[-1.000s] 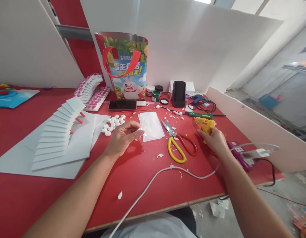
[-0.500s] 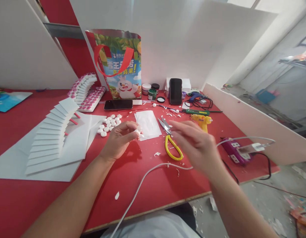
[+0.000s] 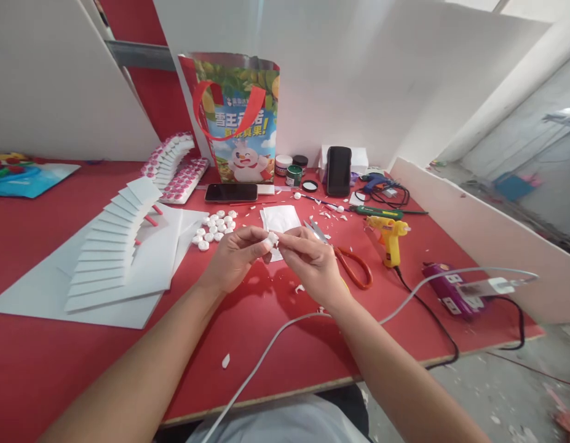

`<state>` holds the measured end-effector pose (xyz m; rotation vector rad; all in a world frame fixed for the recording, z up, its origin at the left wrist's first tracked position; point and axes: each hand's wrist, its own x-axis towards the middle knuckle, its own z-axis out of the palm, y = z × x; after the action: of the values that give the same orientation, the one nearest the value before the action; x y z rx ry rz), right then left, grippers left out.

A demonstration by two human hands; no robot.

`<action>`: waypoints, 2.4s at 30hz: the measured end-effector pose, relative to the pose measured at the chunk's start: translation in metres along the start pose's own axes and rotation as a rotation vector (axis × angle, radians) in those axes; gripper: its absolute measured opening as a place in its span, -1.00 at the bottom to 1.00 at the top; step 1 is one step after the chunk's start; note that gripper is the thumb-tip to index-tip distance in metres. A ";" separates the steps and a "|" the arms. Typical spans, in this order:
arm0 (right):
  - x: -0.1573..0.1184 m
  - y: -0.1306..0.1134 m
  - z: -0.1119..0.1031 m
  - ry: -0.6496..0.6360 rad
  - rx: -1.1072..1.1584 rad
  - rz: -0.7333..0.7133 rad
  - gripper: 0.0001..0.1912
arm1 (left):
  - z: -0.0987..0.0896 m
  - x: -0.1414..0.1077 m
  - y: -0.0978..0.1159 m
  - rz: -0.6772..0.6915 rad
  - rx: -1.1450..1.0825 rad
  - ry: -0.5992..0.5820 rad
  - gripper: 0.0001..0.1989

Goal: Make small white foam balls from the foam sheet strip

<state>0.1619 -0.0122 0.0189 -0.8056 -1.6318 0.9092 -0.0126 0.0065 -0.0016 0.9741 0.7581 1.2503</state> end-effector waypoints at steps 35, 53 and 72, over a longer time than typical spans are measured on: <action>0.000 0.006 -0.002 0.056 -0.084 0.053 -0.86 | -0.001 -0.004 0.004 0.053 0.400 -0.059 -0.84; -0.004 0.004 0.005 0.121 -0.146 -0.020 -0.83 | 0.011 -0.007 -0.003 0.131 0.372 0.095 -0.78; -0.005 0.006 0.000 0.084 -0.266 -0.218 -0.78 | 0.015 -0.008 0.003 0.159 0.386 0.133 -0.73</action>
<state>0.1633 -0.0131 0.0114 -0.8146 -1.7485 0.5059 -0.0023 -0.0041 0.0065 1.2929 1.0691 1.3426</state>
